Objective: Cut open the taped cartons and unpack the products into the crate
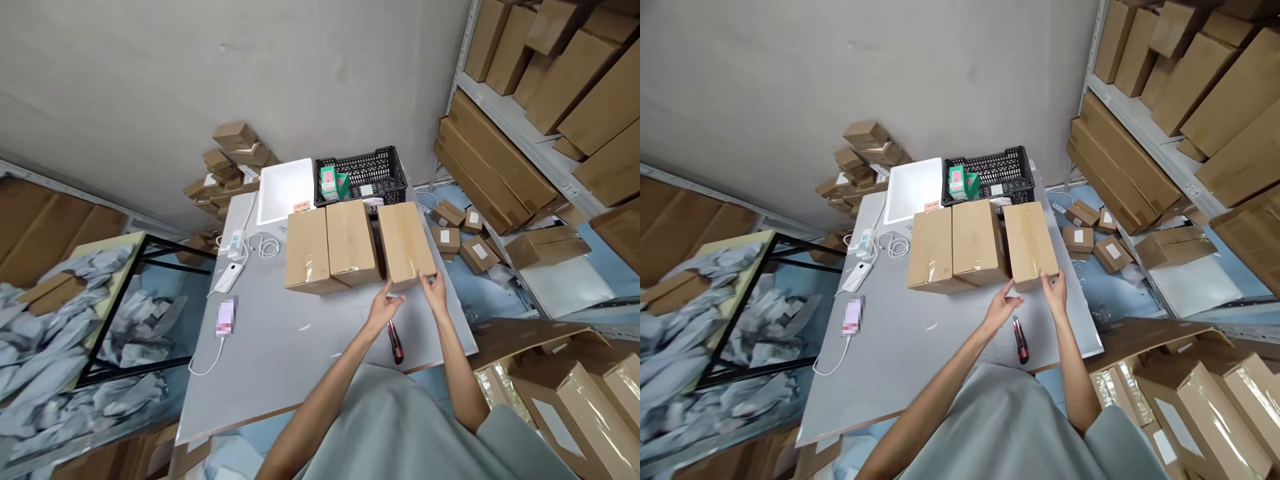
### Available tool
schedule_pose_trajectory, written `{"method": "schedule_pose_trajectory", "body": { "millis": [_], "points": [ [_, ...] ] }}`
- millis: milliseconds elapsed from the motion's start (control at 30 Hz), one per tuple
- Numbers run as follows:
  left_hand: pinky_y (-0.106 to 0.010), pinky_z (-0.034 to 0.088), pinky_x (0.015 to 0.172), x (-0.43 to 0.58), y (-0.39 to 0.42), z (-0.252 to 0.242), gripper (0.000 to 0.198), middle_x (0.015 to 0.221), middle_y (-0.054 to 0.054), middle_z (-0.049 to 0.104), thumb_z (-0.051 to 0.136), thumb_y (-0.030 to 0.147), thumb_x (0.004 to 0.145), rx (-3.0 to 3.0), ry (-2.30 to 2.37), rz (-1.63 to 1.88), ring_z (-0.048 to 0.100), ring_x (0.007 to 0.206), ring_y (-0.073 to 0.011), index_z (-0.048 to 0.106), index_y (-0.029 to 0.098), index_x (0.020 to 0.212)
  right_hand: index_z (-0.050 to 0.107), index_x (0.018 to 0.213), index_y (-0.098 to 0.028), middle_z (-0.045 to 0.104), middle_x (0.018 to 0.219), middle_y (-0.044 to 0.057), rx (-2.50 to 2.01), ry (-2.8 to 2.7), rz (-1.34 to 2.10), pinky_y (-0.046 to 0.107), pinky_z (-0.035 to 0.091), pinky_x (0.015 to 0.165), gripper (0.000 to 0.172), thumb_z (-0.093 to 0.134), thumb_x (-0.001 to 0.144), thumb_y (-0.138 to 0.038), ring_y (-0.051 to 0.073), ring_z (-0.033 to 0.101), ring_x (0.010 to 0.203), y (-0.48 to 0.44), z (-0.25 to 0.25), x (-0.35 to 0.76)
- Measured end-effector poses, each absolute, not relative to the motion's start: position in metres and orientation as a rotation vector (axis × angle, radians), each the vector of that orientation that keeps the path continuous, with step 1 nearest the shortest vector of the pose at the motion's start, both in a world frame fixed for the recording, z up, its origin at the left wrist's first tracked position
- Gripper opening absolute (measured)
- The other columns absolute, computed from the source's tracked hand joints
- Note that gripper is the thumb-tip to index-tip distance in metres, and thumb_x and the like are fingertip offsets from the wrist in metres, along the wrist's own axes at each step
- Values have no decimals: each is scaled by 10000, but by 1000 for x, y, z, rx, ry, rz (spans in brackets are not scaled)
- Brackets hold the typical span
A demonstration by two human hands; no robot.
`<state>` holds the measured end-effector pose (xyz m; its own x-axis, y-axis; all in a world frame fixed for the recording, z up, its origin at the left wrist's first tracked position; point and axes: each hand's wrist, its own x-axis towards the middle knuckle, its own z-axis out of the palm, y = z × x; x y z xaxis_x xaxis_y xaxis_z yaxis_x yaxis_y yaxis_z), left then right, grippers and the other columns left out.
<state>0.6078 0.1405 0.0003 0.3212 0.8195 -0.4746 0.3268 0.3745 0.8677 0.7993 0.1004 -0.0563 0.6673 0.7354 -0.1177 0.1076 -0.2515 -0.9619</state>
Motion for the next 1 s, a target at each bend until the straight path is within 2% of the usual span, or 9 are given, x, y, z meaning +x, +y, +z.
{"method": "schedule_pose_trajectory", "body": {
  "millis": [100,167,267,333,467,533,633,800,1000],
  "points": [
    [-445,648,1057,580,113,-2,981,893,-56,859,924,374,871,1168,1234,438,852,993,-294,556,133,1747,622,1476,-195,695,1536,278,-1822,-552,761,563,592,1193,803,635,971,-820,411,694,1436,39,-66,775],
    [-483,629,1168,560,99,-4,973,1186,-144,888,936,357,850,1060,1270,501,849,1216,-334,571,176,1733,655,1413,-231,731,1435,263,-1904,-615,788,579,600,1180,749,605,991,-847,423,718,1368,9,-67,769],
    [-526,565,1305,544,78,-6,927,1723,-229,631,970,369,828,807,1315,583,695,1538,-399,613,226,1672,642,1487,-224,697,1479,273,-1967,-781,619,626,525,1278,768,579,1017,-828,442,649,1470,16,-56,796],
    [-548,564,1319,547,64,-8,900,1823,-242,508,1008,378,799,639,1267,526,629,1604,-431,649,219,1610,546,1634,-158,569,1684,304,-1972,-881,427,657,415,1370,851,576,1036,-762,443,498,1649,56,-40,835],
    [-565,538,1350,574,47,-7,793,1820,-262,500,1056,298,734,468,1124,450,582,1645,-439,726,201,1449,473,1729,-58,392,1865,315,-2167,-1065,357,654,304,1420,820,619,1066,-517,452,334,1766,167,3,909],
    [-574,512,1370,587,48,-3,693,1810,-247,521,1034,257,743,439,1068,490,606,1628,-419,743,208,1371,523,1707,-32,500,1802,318,-2303,-1198,491,599,330,1405,744,608,1096,-448,435,445,1710,208,22,924],
    [-580,481,1393,593,54,5,471,1673,-218,669,963,209,790,387,974,563,713,1516,-377,759,199,1214,700,1560,-73,709,1596,293,-2417,-1325,587,538,426,1322,589,645,1105,-442,419,626,1546,232,43,918],
    [-503,509,1372,567,48,16,132,1218,-198,854,827,173,853,259,921,556,836,1271,-319,752,157,961,737,1529,-100,738,1526,278,-2471,-1385,430,533,461,1252,550,576,1125,-437,427,655,1455,198,64,877],
    [-503,559,1306,480,14,23,209,1217,-189,858,892,289,811,301,954,510,822,1280,-341,767,192,947,713,1548,-124,747,1482,250,-2196,-1499,-100,596,476,1199,626,549,1111,-542,438,637,1351,95,107,792]
  ]
}}
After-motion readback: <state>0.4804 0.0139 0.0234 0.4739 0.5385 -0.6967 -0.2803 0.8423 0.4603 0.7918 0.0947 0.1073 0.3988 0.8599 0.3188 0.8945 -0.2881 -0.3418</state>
